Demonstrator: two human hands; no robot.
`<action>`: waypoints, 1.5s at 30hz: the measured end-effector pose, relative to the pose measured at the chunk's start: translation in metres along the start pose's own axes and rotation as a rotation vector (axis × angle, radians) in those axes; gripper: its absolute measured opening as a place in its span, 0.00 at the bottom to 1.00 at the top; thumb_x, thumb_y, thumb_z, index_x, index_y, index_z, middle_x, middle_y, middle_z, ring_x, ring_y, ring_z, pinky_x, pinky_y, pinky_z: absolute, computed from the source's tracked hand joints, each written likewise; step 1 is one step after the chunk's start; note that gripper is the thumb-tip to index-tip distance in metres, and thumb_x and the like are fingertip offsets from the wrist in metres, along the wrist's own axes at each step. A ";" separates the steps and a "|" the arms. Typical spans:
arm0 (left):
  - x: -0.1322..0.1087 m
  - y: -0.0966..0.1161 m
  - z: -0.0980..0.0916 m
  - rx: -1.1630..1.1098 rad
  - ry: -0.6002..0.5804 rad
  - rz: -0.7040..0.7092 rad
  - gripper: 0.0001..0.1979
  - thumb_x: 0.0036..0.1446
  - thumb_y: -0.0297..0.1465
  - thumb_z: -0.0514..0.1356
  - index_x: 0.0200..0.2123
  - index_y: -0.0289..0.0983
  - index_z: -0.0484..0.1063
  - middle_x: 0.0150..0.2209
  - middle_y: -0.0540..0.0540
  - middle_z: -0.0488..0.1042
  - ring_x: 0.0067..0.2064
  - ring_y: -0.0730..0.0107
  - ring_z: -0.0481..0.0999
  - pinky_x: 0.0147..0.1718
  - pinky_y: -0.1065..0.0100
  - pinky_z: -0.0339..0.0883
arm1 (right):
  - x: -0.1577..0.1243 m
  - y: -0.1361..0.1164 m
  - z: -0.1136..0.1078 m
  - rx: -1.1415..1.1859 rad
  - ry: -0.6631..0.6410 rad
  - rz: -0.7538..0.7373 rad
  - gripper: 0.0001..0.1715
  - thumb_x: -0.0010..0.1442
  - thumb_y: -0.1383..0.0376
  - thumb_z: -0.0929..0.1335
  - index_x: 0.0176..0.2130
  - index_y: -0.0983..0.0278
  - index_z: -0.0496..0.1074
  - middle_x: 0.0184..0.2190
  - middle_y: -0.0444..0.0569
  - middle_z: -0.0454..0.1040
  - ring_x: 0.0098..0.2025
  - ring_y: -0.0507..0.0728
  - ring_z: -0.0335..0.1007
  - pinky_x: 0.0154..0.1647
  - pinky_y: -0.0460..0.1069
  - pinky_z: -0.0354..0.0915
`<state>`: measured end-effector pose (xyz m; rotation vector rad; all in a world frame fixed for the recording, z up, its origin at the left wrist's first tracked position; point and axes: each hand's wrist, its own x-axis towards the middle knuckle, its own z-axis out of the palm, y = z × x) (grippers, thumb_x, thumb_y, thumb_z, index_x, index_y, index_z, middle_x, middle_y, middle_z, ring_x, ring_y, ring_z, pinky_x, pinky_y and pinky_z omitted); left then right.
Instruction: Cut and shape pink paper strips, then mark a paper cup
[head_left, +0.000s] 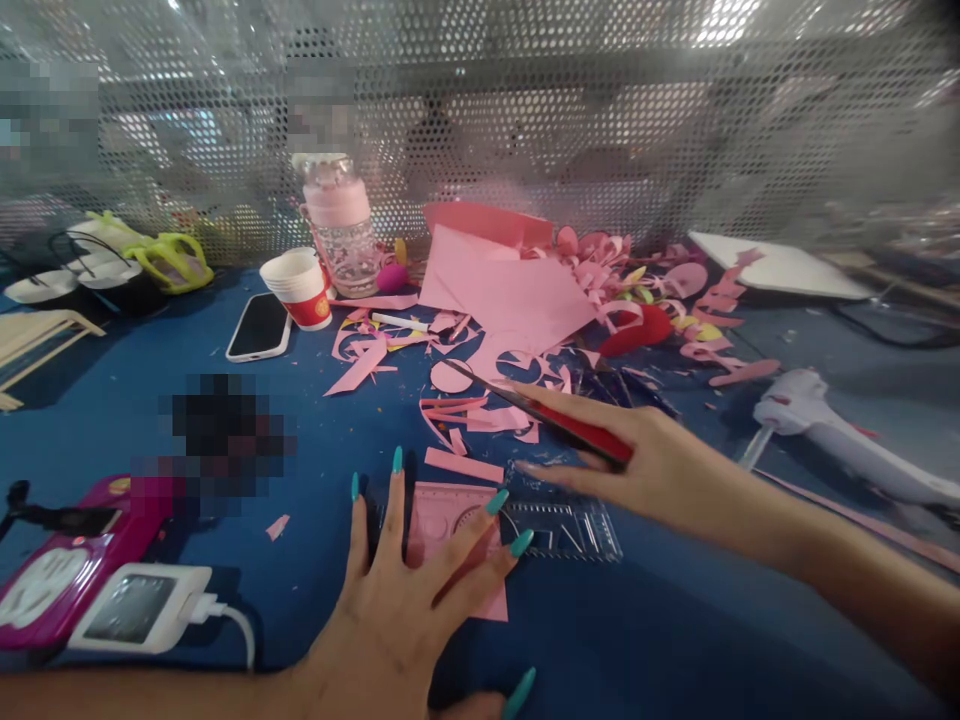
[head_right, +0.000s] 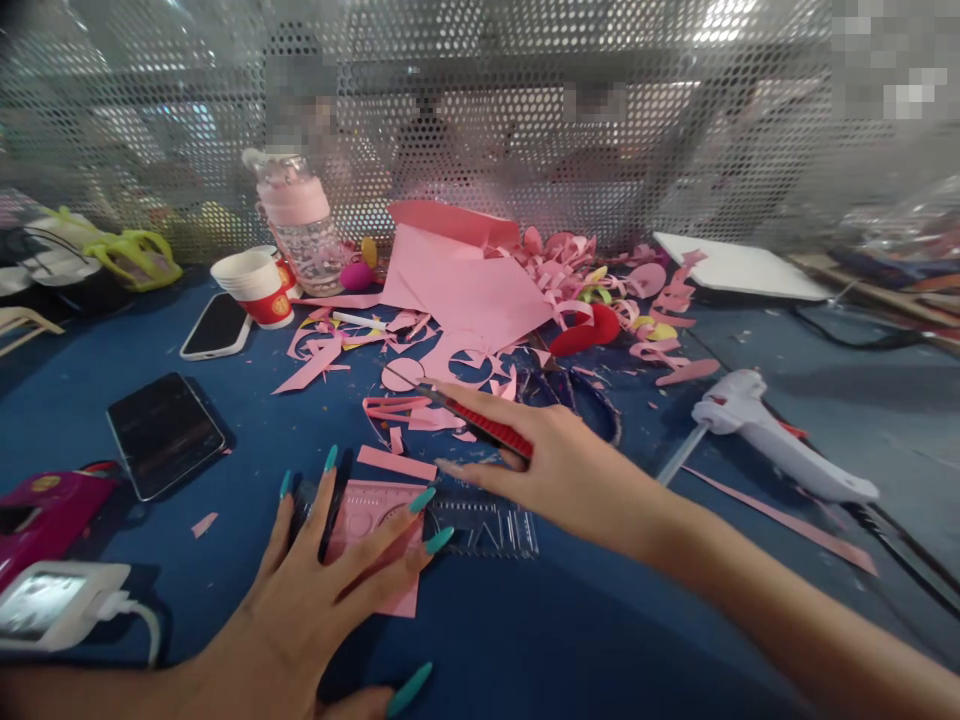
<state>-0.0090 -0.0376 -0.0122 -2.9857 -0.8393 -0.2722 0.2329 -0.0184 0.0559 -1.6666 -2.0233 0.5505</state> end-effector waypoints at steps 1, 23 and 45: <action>0.000 0.002 0.001 0.006 0.007 -0.024 0.36 0.48 0.53 0.50 0.60 0.50 0.49 0.63 0.56 0.49 0.60 0.25 0.31 0.48 0.27 0.31 | 0.003 0.000 0.006 0.043 -0.036 -0.014 0.38 0.51 0.58 0.69 0.58 0.48 0.54 0.55 0.37 0.64 0.48 0.59 0.69 0.46 0.52 0.68; 0.006 -0.008 -0.012 -0.006 0.018 0.014 0.25 0.58 0.31 0.51 0.58 0.52 0.51 0.60 0.58 0.56 0.62 0.40 0.39 0.52 0.34 0.46 | 0.005 -0.003 0.033 0.064 0.090 0.057 0.47 0.47 0.56 0.71 0.61 0.50 0.47 0.55 0.44 0.64 0.22 0.49 0.66 0.28 0.47 0.69; -0.003 0.004 -0.004 0.021 0.006 -0.009 0.35 0.51 0.45 0.54 0.60 0.45 0.49 0.64 0.58 0.44 0.60 0.27 0.35 0.50 0.31 0.38 | 0.002 -0.001 0.036 0.025 0.147 0.022 0.37 0.55 0.58 0.65 0.61 0.57 0.51 0.57 0.44 0.61 0.55 0.60 0.60 0.54 0.53 0.61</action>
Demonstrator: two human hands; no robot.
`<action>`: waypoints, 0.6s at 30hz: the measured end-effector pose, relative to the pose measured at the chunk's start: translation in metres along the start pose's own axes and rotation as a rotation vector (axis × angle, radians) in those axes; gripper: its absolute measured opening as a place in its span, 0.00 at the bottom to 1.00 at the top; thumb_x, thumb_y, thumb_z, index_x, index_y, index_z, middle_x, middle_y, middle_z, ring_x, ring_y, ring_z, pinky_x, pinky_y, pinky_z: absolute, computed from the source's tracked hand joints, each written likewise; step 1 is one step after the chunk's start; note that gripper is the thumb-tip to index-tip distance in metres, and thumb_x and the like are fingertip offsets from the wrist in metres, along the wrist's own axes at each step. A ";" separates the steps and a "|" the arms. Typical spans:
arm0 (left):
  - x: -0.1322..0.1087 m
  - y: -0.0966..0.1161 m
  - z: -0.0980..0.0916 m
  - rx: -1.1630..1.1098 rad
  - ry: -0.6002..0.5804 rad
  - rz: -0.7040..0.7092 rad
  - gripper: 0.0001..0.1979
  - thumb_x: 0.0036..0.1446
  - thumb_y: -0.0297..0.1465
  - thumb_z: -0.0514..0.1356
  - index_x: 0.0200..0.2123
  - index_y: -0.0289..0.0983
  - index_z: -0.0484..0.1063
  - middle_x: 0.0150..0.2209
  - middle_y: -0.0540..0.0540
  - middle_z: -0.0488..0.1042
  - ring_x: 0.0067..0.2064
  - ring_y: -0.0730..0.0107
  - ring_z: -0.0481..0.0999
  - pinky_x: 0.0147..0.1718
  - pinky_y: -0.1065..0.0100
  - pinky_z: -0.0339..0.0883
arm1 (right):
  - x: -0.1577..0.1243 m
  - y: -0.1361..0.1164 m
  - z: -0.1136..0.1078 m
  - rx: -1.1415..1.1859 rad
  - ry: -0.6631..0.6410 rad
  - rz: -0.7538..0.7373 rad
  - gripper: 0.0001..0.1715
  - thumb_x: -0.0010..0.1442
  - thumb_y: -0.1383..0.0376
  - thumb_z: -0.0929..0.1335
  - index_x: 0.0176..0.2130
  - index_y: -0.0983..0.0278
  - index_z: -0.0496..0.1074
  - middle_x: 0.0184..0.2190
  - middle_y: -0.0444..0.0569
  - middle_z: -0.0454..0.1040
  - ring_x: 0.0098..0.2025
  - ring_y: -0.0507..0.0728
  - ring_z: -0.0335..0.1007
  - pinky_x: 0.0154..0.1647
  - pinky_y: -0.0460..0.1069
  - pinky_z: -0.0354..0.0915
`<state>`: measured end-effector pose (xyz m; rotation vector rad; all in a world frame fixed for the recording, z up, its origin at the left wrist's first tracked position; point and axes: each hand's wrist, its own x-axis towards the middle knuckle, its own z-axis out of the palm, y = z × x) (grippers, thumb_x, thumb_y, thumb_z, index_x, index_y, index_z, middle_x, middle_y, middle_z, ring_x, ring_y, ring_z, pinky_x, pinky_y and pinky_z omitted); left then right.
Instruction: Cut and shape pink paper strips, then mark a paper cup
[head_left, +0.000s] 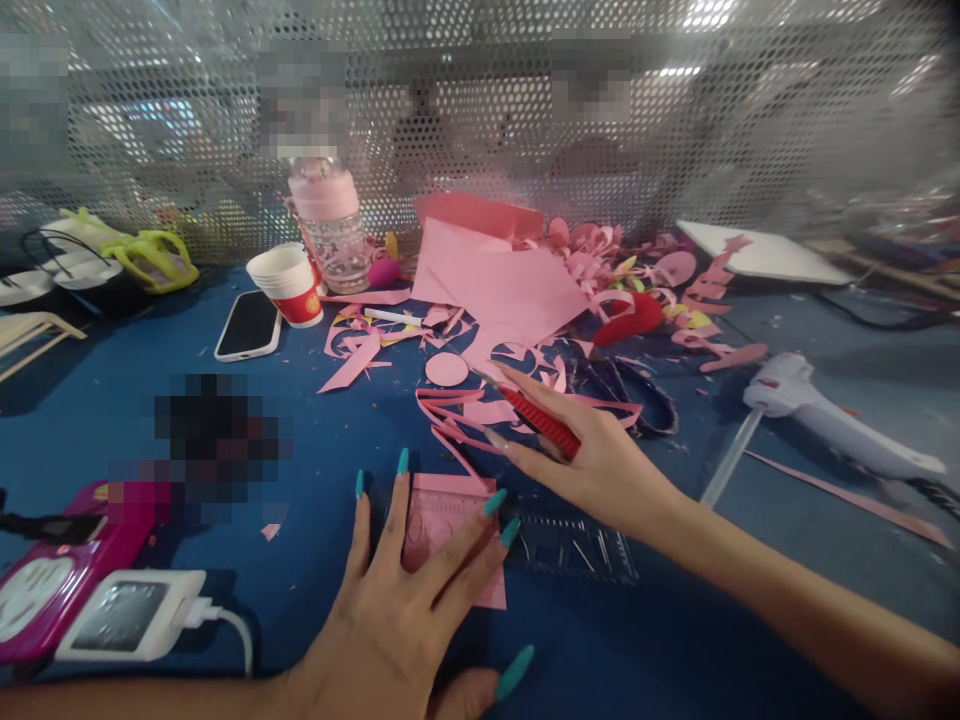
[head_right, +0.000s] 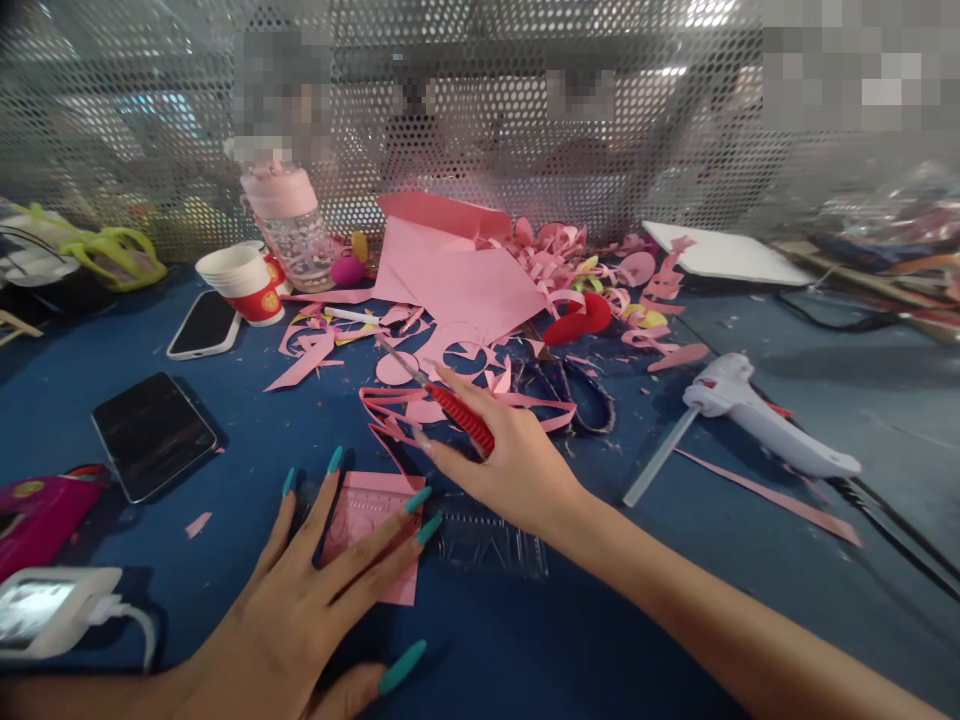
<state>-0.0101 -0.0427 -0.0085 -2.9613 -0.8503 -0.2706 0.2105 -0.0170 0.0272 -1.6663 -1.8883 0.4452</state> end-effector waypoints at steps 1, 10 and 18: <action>0.000 0.001 0.001 0.008 0.003 -0.009 0.34 0.51 0.46 0.54 0.60 0.46 0.50 0.64 0.58 0.44 0.60 0.27 0.35 0.50 0.31 0.38 | -0.001 -0.001 0.000 -0.005 0.004 0.004 0.40 0.53 0.56 0.67 0.61 0.57 0.50 0.57 0.45 0.61 0.56 0.61 0.60 0.54 0.54 0.61; 0.000 0.001 0.000 -0.013 -0.005 -0.019 0.33 0.50 0.39 0.56 0.60 0.47 0.51 0.63 0.59 0.45 0.60 0.30 0.36 0.52 0.34 0.34 | -0.001 0.004 0.009 -0.027 0.098 0.054 0.39 0.51 0.64 0.67 0.60 0.60 0.53 0.51 0.48 0.69 0.44 0.60 0.72 0.44 0.51 0.69; 0.000 -0.001 0.000 0.002 -0.007 0.005 0.33 0.51 0.39 0.55 0.60 0.46 0.50 0.64 0.58 0.45 0.60 0.29 0.36 0.51 0.34 0.32 | 0.002 0.006 0.004 -0.029 0.027 0.043 0.45 0.47 0.56 0.70 0.60 0.63 0.53 0.55 0.51 0.65 0.53 0.63 0.64 0.51 0.56 0.64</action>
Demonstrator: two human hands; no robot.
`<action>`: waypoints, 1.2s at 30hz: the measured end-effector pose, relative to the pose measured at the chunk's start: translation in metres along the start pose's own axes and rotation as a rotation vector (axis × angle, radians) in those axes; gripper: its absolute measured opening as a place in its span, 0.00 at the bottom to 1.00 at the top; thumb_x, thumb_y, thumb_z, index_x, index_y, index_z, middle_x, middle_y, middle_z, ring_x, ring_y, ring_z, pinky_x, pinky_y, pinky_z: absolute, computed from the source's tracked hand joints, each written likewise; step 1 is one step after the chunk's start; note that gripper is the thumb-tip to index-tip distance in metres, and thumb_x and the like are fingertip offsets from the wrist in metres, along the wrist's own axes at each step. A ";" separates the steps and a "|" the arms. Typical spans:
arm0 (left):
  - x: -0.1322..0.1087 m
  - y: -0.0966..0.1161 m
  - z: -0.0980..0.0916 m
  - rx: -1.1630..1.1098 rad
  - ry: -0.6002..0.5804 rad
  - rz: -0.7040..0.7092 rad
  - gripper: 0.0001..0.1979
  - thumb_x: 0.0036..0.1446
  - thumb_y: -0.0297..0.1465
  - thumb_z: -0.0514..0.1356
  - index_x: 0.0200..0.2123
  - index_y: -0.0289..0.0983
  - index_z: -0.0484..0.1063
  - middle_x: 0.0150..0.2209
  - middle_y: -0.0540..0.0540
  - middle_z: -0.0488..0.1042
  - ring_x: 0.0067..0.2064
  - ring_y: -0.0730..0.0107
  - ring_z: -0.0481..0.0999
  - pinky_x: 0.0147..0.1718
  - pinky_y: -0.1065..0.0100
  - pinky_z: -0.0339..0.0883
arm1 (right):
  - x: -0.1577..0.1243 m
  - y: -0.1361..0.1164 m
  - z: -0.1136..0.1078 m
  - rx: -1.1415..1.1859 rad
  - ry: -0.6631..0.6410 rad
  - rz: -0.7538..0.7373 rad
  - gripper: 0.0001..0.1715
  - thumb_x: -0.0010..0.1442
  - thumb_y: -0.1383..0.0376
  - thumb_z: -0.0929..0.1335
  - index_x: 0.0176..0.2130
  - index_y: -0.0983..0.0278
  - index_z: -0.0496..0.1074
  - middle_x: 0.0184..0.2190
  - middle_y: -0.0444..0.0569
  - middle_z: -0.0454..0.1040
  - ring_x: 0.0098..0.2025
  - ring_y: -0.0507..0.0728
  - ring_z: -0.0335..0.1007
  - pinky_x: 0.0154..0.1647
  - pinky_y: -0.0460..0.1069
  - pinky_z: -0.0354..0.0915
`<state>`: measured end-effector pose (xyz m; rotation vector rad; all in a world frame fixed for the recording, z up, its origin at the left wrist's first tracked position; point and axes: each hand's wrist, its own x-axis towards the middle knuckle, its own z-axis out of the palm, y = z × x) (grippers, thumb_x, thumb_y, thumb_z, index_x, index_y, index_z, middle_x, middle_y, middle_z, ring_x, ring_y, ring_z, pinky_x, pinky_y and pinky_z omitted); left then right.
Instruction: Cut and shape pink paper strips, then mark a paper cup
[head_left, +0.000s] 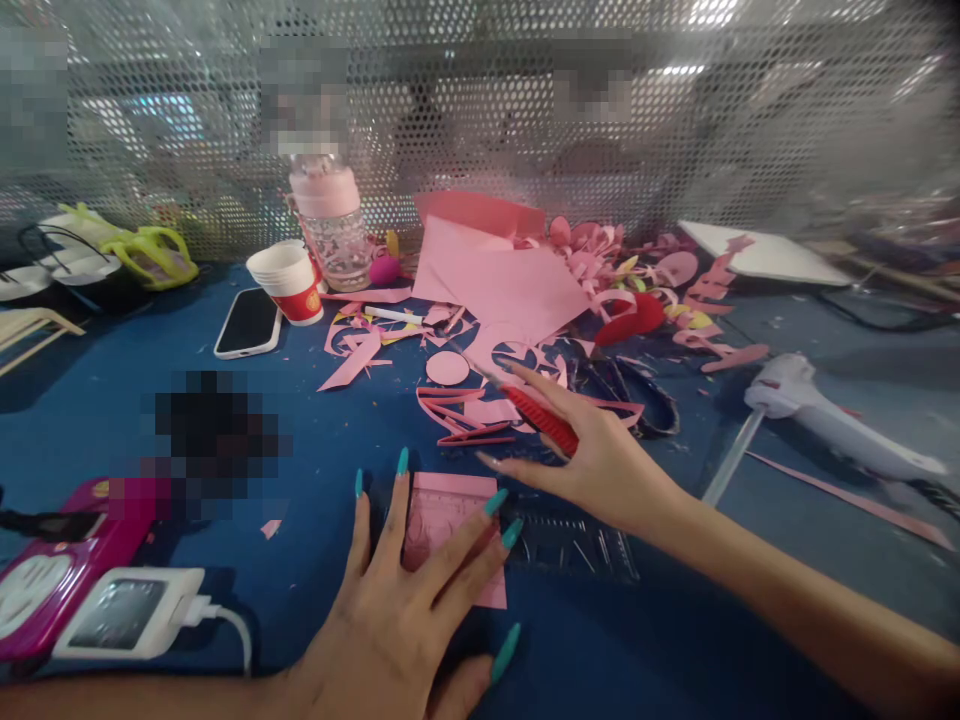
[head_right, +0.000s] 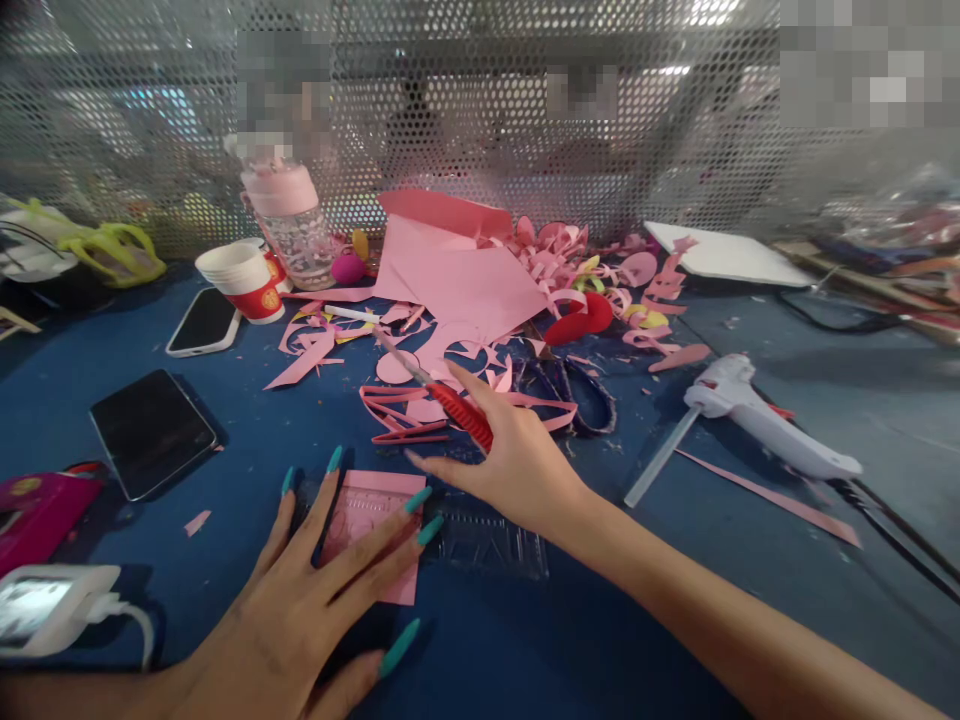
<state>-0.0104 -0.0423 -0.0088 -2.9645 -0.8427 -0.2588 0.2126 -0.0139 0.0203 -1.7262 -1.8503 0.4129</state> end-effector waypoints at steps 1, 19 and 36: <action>0.000 -0.002 0.001 0.006 0.002 0.021 0.33 0.52 0.40 0.54 0.61 0.45 0.49 0.64 0.57 0.45 0.60 0.29 0.36 0.51 0.35 0.30 | 0.000 -0.001 0.000 -0.029 -0.038 0.001 0.48 0.45 0.56 0.71 0.60 0.62 0.52 0.55 0.50 0.64 0.53 0.64 0.63 0.51 0.57 0.63; -0.003 -0.007 0.011 0.037 0.031 0.120 0.39 0.50 0.57 0.44 0.61 0.45 0.47 0.64 0.56 0.45 0.59 0.26 0.30 0.51 0.34 0.22 | 0.004 0.002 0.003 -0.062 -0.098 0.027 0.41 0.48 0.57 0.70 0.58 0.61 0.56 0.55 0.50 0.64 0.53 0.64 0.63 0.51 0.59 0.63; 0.008 -0.012 -0.006 0.150 0.102 0.047 0.22 0.59 0.35 0.51 0.56 0.56 0.54 0.60 0.62 0.55 0.60 0.33 0.43 0.48 0.31 0.40 | 0.002 0.017 -0.008 -0.331 0.466 0.115 0.23 0.59 0.58 0.59 0.49 0.70 0.58 0.39 0.60 0.73 0.35 0.64 0.72 0.31 0.55 0.66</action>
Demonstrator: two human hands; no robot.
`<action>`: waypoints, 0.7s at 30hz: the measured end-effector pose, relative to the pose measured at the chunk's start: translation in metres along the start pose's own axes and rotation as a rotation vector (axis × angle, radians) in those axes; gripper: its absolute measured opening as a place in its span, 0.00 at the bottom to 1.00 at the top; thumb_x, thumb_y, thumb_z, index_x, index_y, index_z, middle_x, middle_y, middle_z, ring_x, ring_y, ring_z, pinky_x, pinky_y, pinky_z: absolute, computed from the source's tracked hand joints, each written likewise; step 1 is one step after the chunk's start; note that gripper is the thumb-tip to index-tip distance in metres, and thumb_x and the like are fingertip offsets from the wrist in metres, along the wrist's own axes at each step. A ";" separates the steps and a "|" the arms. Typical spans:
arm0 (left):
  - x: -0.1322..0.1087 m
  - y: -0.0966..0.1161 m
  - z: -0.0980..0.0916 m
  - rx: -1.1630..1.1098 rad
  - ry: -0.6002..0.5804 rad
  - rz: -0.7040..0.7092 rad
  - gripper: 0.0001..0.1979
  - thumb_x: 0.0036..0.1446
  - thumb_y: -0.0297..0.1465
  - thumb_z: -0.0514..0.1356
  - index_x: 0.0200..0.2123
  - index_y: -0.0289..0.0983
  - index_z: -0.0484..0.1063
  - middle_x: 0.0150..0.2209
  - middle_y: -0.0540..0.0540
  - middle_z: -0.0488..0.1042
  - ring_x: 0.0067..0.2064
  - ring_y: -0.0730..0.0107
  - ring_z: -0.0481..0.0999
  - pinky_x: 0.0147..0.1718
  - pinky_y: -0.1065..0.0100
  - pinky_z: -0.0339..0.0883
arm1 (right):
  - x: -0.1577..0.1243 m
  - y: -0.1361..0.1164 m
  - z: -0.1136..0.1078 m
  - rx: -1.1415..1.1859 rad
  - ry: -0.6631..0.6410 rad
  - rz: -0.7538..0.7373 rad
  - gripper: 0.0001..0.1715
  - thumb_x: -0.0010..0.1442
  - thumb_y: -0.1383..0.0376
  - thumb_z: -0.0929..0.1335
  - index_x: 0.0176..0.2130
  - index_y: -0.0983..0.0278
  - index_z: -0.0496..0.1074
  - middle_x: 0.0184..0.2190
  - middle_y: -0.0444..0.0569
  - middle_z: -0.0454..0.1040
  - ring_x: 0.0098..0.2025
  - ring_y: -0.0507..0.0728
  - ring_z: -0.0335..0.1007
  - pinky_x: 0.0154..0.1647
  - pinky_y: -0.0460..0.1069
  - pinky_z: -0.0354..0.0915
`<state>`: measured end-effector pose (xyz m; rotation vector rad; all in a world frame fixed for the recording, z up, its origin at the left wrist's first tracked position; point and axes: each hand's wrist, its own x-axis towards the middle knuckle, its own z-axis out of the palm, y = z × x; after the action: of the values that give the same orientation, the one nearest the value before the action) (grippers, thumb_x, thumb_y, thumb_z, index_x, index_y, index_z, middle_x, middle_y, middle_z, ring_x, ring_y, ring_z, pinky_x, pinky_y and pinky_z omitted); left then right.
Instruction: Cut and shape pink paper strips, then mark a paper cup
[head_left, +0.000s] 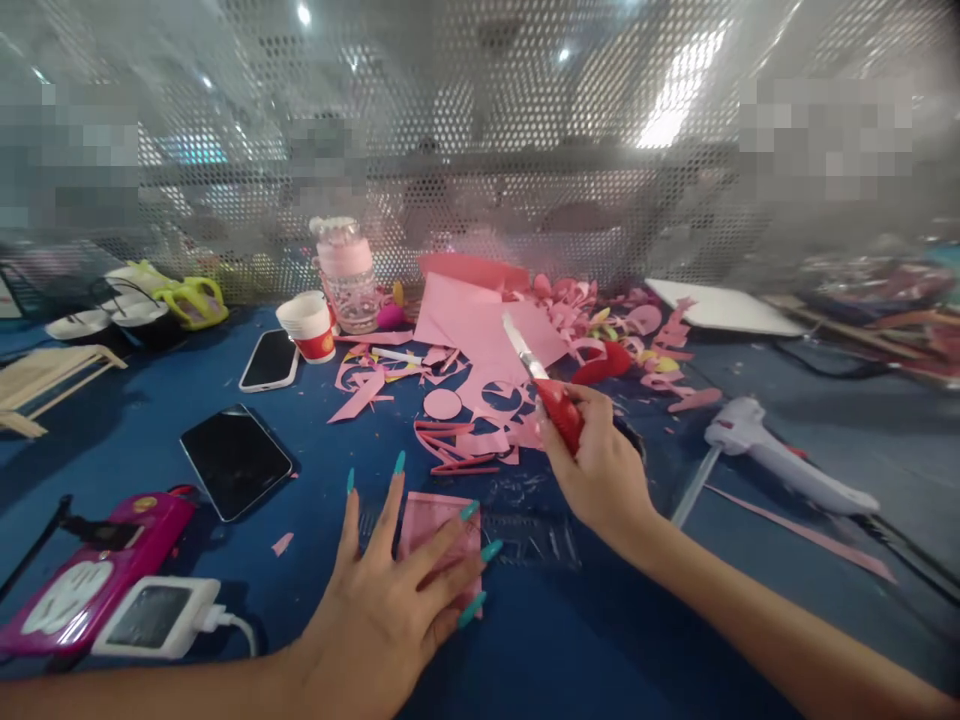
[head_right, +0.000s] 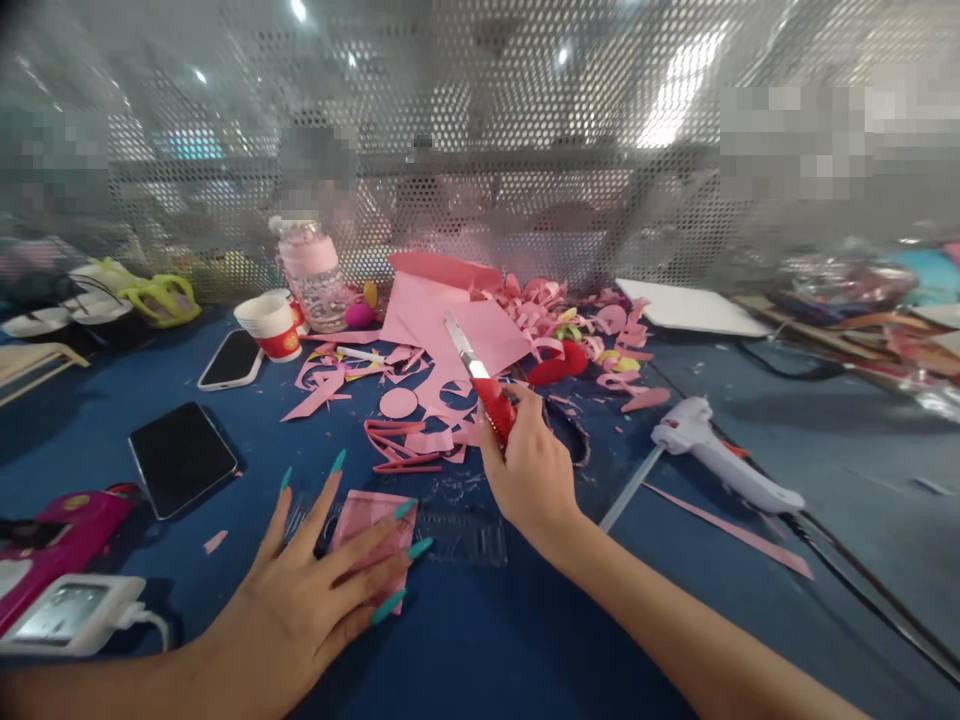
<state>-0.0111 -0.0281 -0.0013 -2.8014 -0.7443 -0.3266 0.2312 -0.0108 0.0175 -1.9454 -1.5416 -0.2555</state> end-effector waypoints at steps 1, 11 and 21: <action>0.001 -0.001 0.001 0.035 0.051 -0.036 0.21 0.59 0.34 0.52 0.55 0.57 0.58 0.58 0.64 0.59 0.59 0.33 0.44 0.48 0.30 0.39 | 0.000 0.001 0.000 -0.051 0.011 -0.022 0.22 0.59 0.60 0.59 0.50 0.71 0.57 0.41 0.62 0.71 0.37 0.64 0.72 0.32 0.55 0.66; 0.013 -0.018 -0.008 0.353 0.020 -0.282 0.31 0.50 0.13 0.46 0.54 0.42 0.63 0.52 0.44 0.69 0.52 0.48 0.67 0.48 0.45 0.60 | 0.000 0.010 0.001 -0.357 0.103 -0.156 0.21 0.58 0.67 0.60 0.51 0.73 0.59 0.44 0.66 0.64 0.44 0.68 0.62 0.39 0.59 0.62; 0.014 -0.005 -0.053 0.194 -0.085 -0.223 0.15 0.56 0.25 0.51 0.45 0.36 0.71 0.42 0.40 0.76 0.40 0.54 0.76 0.36 0.57 0.71 | -0.009 -0.014 -0.007 -0.187 -0.071 -0.631 0.21 0.61 0.54 0.57 0.33 0.66 0.68 0.33 0.56 0.68 0.39 0.61 0.62 0.40 0.55 0.61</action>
<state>-0.0099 -0.0321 0.0539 -2.5677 -1.0512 -0.1629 0.2177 -0.0204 0.0234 -1.5533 -2.2159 -0.6162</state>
